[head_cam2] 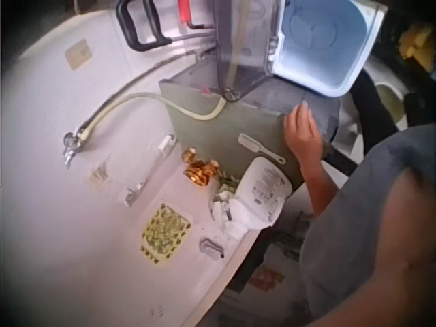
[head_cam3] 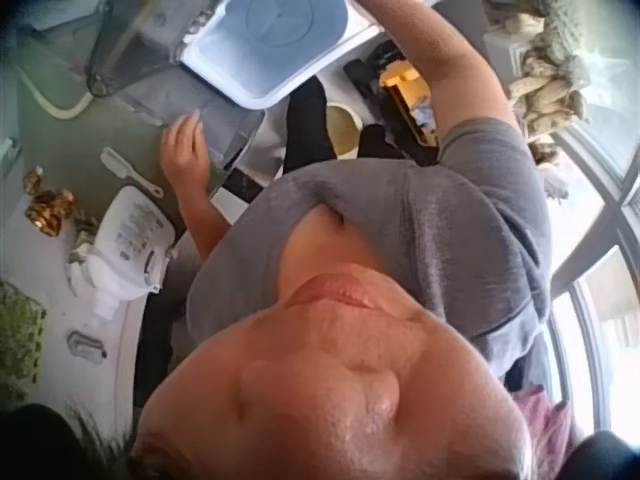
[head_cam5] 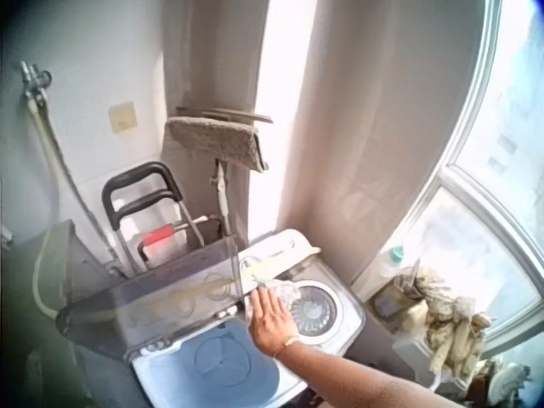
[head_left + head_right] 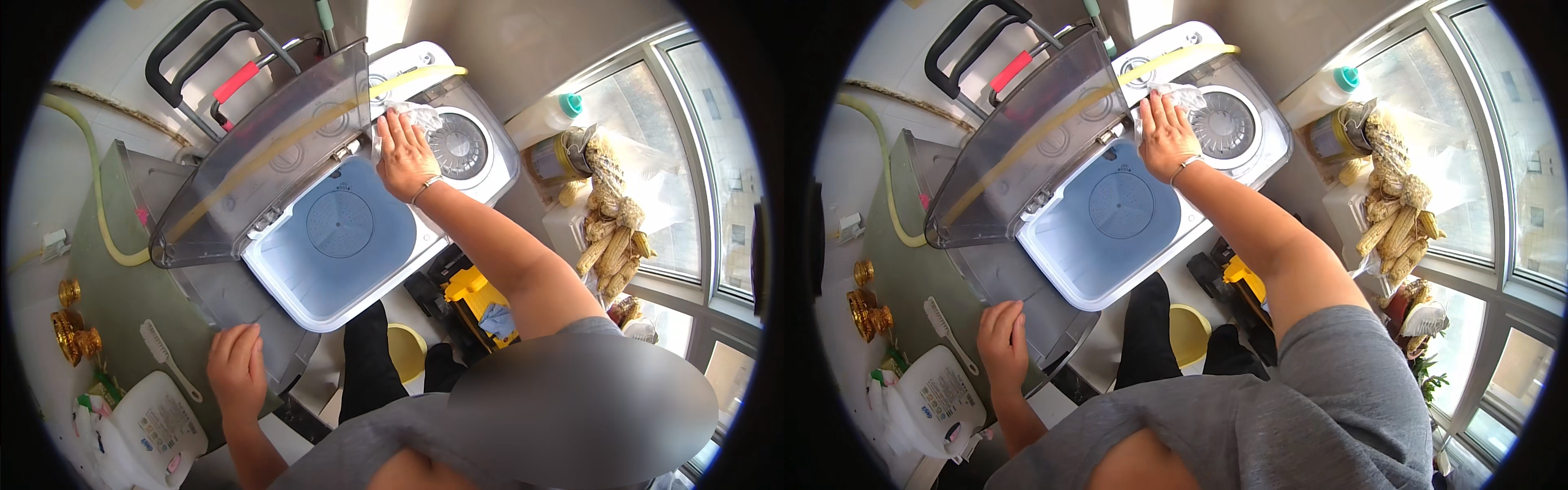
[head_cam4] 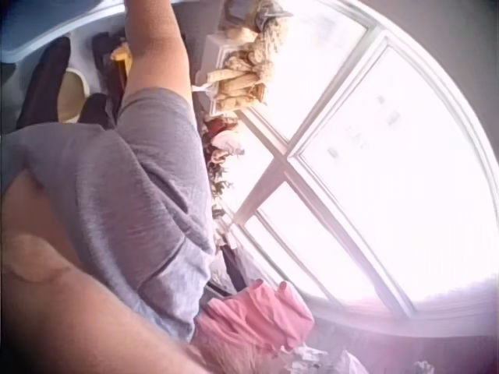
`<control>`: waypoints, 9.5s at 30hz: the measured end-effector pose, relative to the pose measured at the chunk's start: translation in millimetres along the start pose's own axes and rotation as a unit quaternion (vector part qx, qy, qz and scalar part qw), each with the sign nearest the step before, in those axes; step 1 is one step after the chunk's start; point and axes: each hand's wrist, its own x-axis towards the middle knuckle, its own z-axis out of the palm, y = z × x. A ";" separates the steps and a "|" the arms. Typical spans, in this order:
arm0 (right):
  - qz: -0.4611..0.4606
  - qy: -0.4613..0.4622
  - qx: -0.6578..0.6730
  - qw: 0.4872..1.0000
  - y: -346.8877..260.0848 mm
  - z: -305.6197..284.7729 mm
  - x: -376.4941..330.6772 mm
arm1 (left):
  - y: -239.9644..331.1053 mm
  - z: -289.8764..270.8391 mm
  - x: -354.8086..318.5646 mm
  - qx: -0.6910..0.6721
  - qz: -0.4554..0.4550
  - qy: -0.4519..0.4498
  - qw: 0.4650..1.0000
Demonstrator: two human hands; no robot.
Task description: The person cleans the interior and lid of a top-loading washing machine using a white cloth. They wipe the blue inner tub, the transparent lid, and the control panel area. The person also briefly handles a yellow toy truck on the floor and a white plastic jug on the counter.
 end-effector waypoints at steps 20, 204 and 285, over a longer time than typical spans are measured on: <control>0.018 0.129 0.150 0.980 13.5 18.4 -174.4 | -10.5 17.6 -2.3 0.031 0.021 0.088 0.995; 0.015 0.035 0.626 0.779 -235.2 -69.0 -12.4 | -72.0 11.6 103.6 -0.661 -0.072 0.290 0.688; 0.014 0.066 0.431 0.900 -179.9 26.4 -20.1 | -74.0 15.2 106.3 -0.579 -0.125 0.295 0.750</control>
